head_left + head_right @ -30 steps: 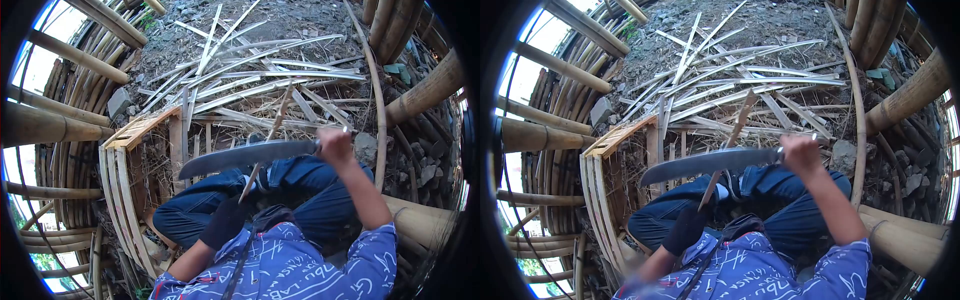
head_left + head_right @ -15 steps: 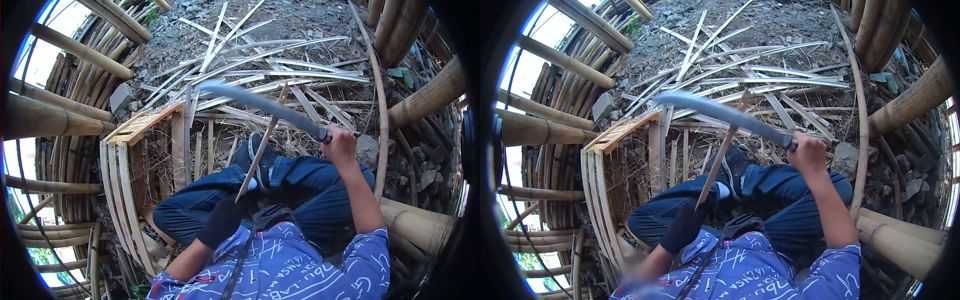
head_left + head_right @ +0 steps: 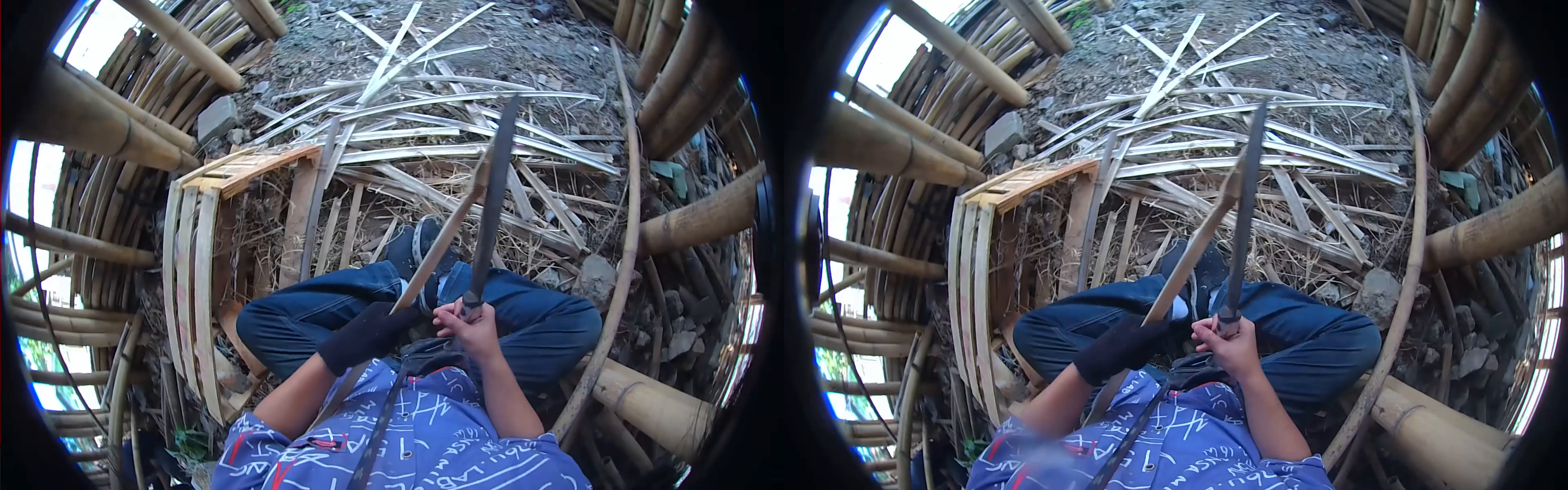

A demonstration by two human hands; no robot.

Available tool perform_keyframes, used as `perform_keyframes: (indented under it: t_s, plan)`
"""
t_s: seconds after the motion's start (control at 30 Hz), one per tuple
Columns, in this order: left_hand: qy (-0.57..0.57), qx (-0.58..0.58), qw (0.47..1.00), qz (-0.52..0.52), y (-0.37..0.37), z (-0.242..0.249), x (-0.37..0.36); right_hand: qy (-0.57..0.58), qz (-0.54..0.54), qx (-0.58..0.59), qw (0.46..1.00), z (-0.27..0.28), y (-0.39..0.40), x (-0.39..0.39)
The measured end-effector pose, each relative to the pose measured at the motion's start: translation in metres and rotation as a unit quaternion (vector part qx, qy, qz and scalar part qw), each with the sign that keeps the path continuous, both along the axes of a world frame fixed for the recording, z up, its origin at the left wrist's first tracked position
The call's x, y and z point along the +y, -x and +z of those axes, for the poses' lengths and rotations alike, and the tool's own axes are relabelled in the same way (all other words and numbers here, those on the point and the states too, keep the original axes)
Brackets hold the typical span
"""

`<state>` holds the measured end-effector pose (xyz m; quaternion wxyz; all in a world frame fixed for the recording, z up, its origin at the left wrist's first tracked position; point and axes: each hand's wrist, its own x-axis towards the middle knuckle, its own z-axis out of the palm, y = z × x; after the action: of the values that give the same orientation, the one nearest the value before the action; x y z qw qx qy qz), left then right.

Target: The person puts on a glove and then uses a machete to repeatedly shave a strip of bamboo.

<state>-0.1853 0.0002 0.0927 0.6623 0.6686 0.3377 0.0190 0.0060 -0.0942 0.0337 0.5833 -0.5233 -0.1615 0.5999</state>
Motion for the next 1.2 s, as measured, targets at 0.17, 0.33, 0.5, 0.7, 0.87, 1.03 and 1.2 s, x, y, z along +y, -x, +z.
perform_keyframes:
  t_s: [0.17,0.33,0.5,0.7,0.87,1.03,1.2]
  plan:
    - [-0.097,-0.049,0.994,-0.026,-0.017,-0.003,0.002,-0.025,0.021,-0.175,0.984,0.000,-0.022,-0.010]
    - [-0.043,0.078,0.994,-0.066,-0.040,0.011,0.008,-0.065,0.038,-0.416,0.906,0.038,-0.037,-0.006]
    - [-0.099,0.053,0.991,-0.073,-0.050,-0.004,0.002,-0.040,0.138,-0.526,0.838,0.044,-0.041,0.002]
    - [-0.141,-0.016,0.987,0.074,-0.059,0.002,-0.015,-0.003,0.106,-0.656,0.747,0.024,-0.064,0.012]
    - [-0.308,0.054,0.950,-0.023,-0.058,0.003,-0.014,0.054,0.105,-0.691,0.713,0.022,-0.096,0.019]
    - [-0.275,0.048,0.960,0.007,-0.057,-0.004,-0.019,0.098,0.081,-0.703,0.700,0.009,-0.126,0.026]
    - [-0.315,0.103,0.943,-0.029,-0.036,-0.012,-0.032,0.169,0.008,-0.720,0.673,-0.007,-0.175,0.029]
